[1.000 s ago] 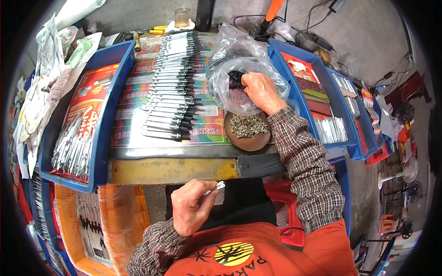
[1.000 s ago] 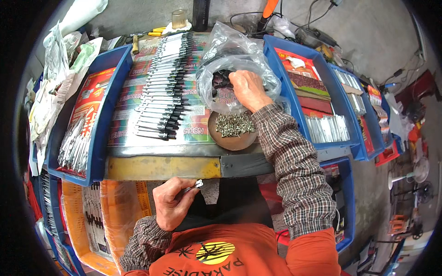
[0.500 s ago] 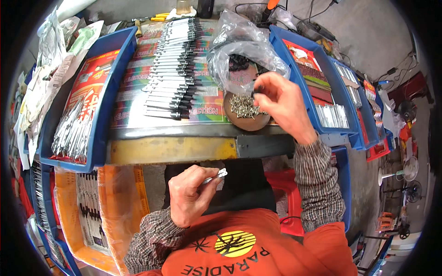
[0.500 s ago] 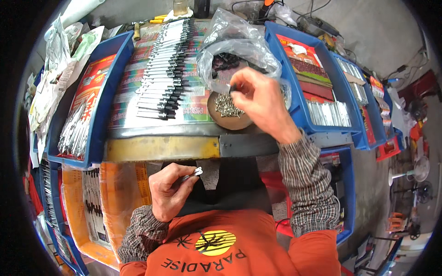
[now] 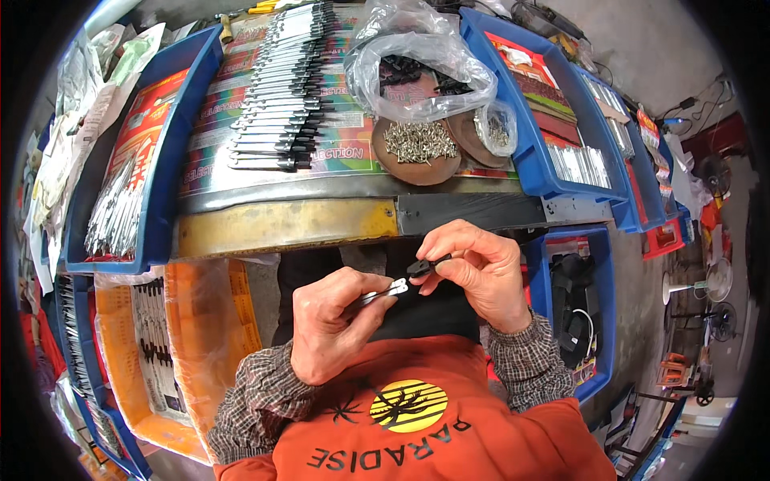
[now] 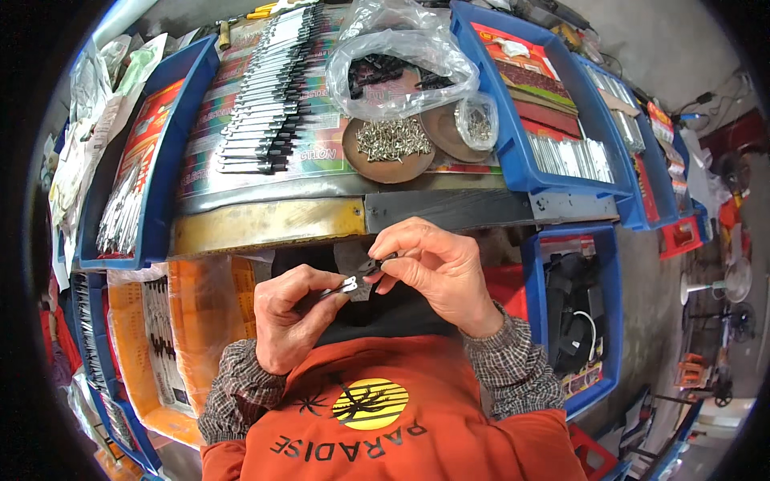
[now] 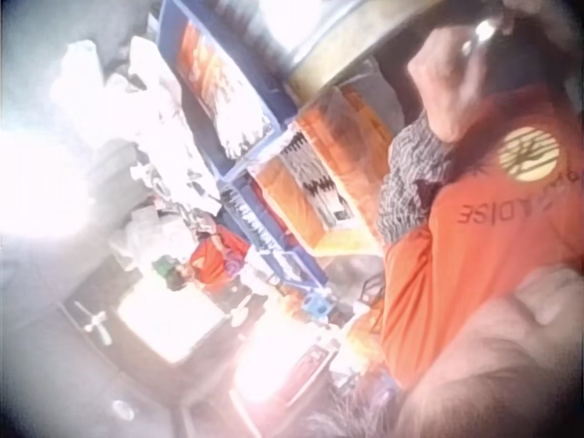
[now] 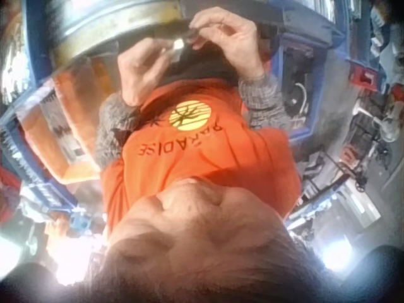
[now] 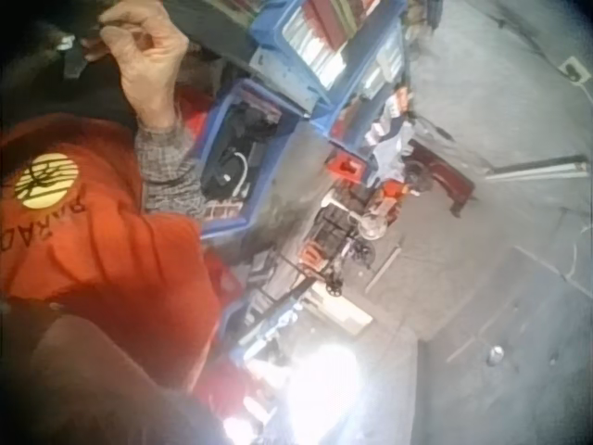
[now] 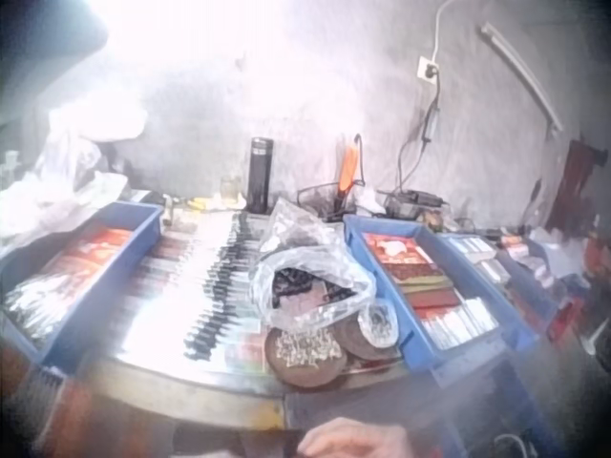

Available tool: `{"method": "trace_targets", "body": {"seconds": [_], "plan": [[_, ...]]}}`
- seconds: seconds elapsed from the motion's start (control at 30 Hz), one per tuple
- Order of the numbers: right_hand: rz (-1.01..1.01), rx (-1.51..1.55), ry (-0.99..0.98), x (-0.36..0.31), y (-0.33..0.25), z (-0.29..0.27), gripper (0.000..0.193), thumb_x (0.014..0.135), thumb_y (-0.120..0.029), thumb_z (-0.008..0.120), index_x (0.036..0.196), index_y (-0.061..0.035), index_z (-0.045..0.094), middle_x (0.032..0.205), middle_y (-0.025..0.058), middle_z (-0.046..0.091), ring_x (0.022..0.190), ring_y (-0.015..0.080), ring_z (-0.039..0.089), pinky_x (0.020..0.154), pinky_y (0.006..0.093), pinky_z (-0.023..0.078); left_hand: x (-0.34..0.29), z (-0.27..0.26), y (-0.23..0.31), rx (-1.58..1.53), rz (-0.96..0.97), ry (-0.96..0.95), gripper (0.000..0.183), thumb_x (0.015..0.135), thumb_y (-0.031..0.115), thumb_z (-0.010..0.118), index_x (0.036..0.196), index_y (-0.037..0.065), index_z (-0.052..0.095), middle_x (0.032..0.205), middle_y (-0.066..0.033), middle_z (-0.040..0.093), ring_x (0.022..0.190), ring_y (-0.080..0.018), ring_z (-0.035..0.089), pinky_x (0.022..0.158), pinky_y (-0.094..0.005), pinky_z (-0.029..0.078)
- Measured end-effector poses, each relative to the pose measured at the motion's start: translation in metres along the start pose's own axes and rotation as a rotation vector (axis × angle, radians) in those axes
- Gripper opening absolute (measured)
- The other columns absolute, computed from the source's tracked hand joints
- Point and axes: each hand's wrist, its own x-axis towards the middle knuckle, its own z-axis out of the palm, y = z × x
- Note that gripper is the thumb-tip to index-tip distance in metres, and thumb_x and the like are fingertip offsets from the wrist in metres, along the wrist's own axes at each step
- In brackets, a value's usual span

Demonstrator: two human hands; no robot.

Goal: The person assembles components by aligning metal strips, attaching black plastic end caps to them by hand, and placing the assembled parts onto the table and into trays.

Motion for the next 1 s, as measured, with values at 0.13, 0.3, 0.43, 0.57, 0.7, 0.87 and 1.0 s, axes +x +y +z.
{"method": "trace_targets", "body": {"seconds": [0.13,0.3,0.43,0.57,0.7,0.87,1.0], "plan": [[0.029,0.043,-0.044,-0.007,0.004,0.002,0.014,0.089,0.000,0.060,0.102,0.0035,0.064,0.103,0.0127,0.060,0.085,0.0193,0.066,0.068,0.0278,0.058,-0.001,0.000,0.003,0.009,-0.014,-0.036,0.016,0.075,-0.005,0.070,0.089,0.000,0.065,0.071,-0.0081,0.061,0.056,-0.0125,0.059,0.049,-0.0240,0.046],[0.019,0.064,-0.010,-0.011,0.008,0.004,0.015,0.090,0.000,0.058,0.103,0.0038,0.063,0.104,0.0132,0.060,0.085,0.0198,0.066,0.069,0.0283,0.058,-0.003,0.002,0.000,0.022,-0.009,-0.044,0.016,0.075,-0.004,0.070,0.089,0.000,0.065,0.070,-0.0081,0.061,0.056,-0.0124,0.059,0.049,-0.0241,0.046],[0.020,0.048,0.001,-0.011,0.012,0.006,0.013,0.090,-0.001,0.059,0.101,0.0041,0.062,0.102,0.0156,0.060,0.085,0.0211,0.064,0.066,0.0313,0.060,-0.004,0.003,-0.001,0.014,-0.021,-0.040,0.016,0.075,-0.004,0.070,0.089,0.000,0.065,0.071,-0.0082,0.061,0.055,-0.0127,0.059,0.048,-0.0245,0.045],[0.042,0.062,0.013,-0.014,0.016,0.010,0.012,0.089,-0.002,0.060,0.099,0.0041,0.061,0.099,0.0178,0.061,0.085,0.0227,0.064,0.063,0.0339,0.061,-0.006,0.005,-0.003,0.009,-0.016,-0.033,0.016,0.074,-0.004,0.071,0.089,0.000,0.065,0.071,-0.0085,0.061,0.056,-0.0145,0.059,0.049,-0.0252,0.046],[0.088,0.126,-0.047,-0.015,0.022,0.010,0.012,0.092,-0.002,0.057,0.101,0.0040,0.062,0.103,0.0130,0.060,0.087,0.0181,0.063,0.069,0.0293,0.058,-0.009,0.007,-0.009,0.015,0.008,-0.040,0.018,0.073,-0.004,0.071,0.089,0.001,0.064,0.071,-0.0089,0.061,0.058,-0.0184,0.061,0.050,-0.0264,0.047],[0.110,0.190,-0.085,-0.019,0.030,0.006,0.011,0.093,-0.005,0.057,0.099,0.0037,0.062,0.100,0.0131,0.061,0.088,0.0186,0.064,0.072,0.0302,0.059,-0.010,0.008,-0.008,0.041,0.084,-0.051,0.021,0.071,-0.006,0.069,0.089,0.004,0.065,0.074,-0.0074,0.066,0.062,-0.0227,0.063,0.054,-0.0303,0.049],[0.064,0.120,-0.129,-0.022,0.033,0.003,0.011,0.092,-0.004,0.058,0.099,0.0036,0.062,0.100,0.0136,0.061,0.088,0.0190,0.064,0.072,0.0303,0.059,-0.016,0.012,-0.011,0.073,0.081,-0.054,0.021,0.071,-0.005,0.069,0.089,0.005,0.065,0.076,-0.0063,0.067,0.063,-0.0219,0.064,0.054,-0.0304,0.049]]}}
